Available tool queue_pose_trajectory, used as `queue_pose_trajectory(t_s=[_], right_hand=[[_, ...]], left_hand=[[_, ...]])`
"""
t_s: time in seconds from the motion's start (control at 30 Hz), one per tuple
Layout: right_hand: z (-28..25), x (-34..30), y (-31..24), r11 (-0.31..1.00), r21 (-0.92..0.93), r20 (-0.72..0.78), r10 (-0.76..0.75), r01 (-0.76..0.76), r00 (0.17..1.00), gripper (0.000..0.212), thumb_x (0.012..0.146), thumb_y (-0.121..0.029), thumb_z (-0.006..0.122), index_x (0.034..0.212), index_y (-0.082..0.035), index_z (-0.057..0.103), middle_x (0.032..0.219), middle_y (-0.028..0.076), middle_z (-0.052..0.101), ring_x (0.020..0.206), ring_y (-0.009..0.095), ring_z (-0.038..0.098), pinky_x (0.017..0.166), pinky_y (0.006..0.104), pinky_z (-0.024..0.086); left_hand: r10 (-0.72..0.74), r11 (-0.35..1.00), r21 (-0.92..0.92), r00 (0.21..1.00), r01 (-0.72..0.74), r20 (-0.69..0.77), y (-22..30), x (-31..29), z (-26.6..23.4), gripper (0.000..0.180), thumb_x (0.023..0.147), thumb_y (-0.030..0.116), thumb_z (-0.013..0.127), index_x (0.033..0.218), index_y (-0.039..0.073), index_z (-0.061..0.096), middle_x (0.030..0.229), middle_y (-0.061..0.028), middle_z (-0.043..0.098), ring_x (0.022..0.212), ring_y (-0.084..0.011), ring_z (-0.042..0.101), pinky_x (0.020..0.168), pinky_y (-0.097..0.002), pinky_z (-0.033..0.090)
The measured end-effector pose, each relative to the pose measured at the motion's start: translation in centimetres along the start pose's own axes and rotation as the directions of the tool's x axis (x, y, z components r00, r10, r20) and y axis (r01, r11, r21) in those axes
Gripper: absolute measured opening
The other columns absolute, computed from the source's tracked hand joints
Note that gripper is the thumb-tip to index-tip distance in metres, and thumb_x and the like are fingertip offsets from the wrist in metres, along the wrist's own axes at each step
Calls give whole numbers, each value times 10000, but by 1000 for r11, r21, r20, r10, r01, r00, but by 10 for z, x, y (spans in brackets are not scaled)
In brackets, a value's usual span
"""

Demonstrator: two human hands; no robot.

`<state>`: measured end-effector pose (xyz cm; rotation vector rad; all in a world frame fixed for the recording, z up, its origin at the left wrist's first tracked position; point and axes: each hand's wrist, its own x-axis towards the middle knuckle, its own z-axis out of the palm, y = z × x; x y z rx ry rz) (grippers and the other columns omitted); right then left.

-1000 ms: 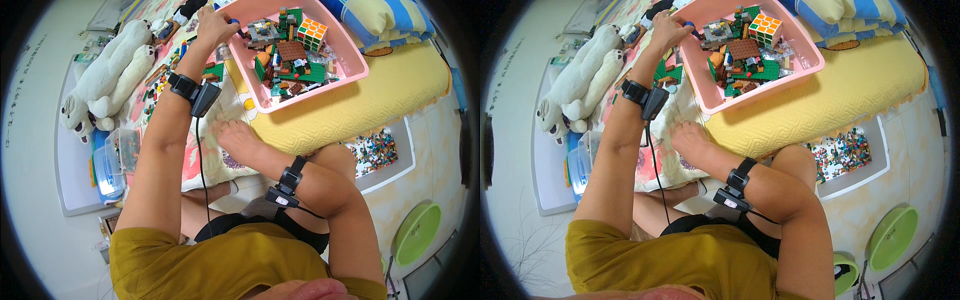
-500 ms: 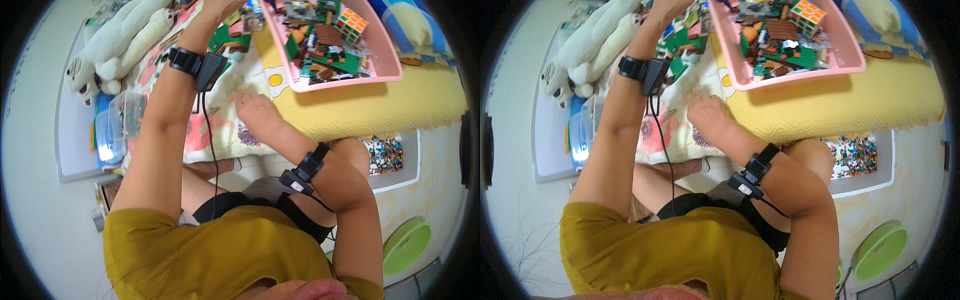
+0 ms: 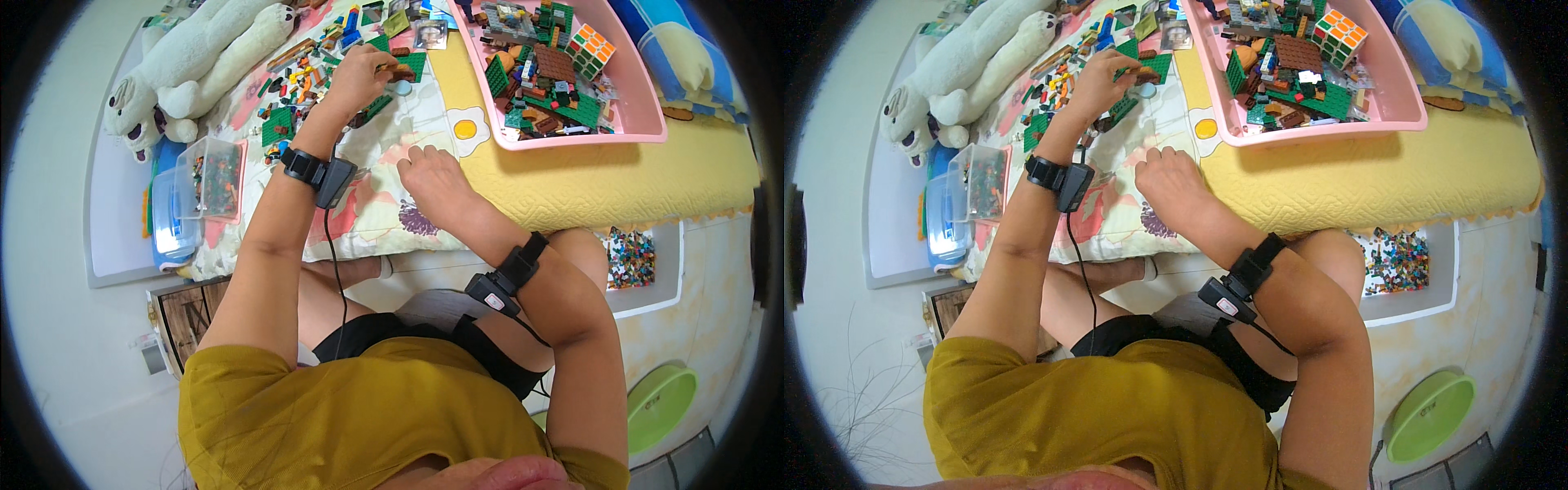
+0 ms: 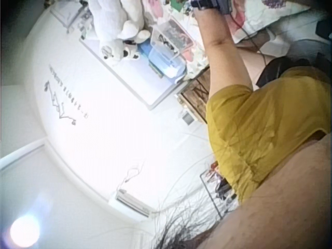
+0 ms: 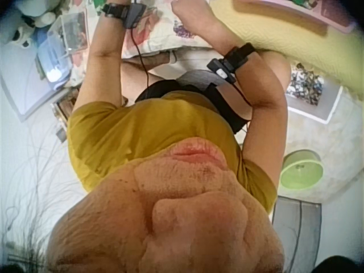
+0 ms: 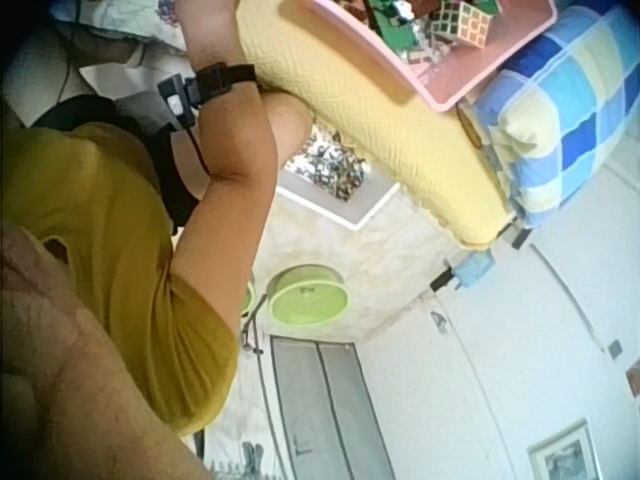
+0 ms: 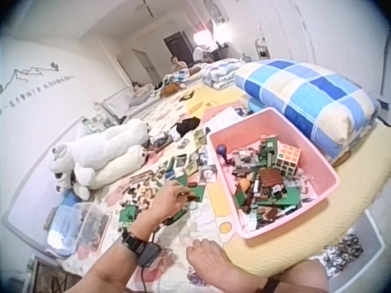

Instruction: The person assembles small Lego pieces onto a green baseplate, then searches through a plastic bin to find additional pieces. They continue picking and placing individual bricks while seated on a bed.

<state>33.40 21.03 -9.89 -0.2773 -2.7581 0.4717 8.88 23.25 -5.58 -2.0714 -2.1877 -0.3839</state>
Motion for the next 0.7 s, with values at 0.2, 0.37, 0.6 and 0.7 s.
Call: queue_pose_trajectory(t_s=[0.2, 0.37, 0.6, 0.7], right_hand=[[3, -1, 3, 999, 51, -13, 13, -13, 1000, 135, 758, -69, 633, 881, -23, 669, 941, 148, 646, 889, 294, 646, 735, 393, 520], [7, -2, 2, 997, 74, -19, 31, -29, 999, 139, 754, -56, 631, 886, -21, 652, 953, 142, 630, 895, 302, 632, 761, 403, 509], [5, -2, -1, 992, 120, -85, 51, -40, 995, 179, 740, -50, 645, 914, -16, 678, 1029, 161, 646, 919, 302, 641, 764, 395, 513], [-3, 1, 2, 994, 105, 113, 16, -28, 993, 280, 732, -81, 665, 1003, -10, 678, 1250, 231, 610, 934, 307, 646, 778, 391, 516]], left_hand=[[-11, 1000, 6, 998, 11, -69, 0, -1, -6, 183, 822, 90, 697, 1000, 66, 732, 1022, -114, 654, 998, -336, 604, 834, -424, 504], [-51, 984, -176, 986, 23, -157, 21, 1, -43, 165, 827, 48, 693, 990, 35, 710, 999, -130, 642, 947, -305, 625, 799, -395, 513], [-15, 850, -521, 985, -78, -172, 89, 31, -92, 183, 907, 105, 681, 1057, 1, 699, 982, -76, 714, 868, -177, 682, 766, -304, 539], [22, 692, -721, 997, 36, 72, 118, 48, -95, 216, 940, 96, 677, 1153, 60, 690, 1094, -53, 681, 984, -130, 635, 929, -270, 495]])
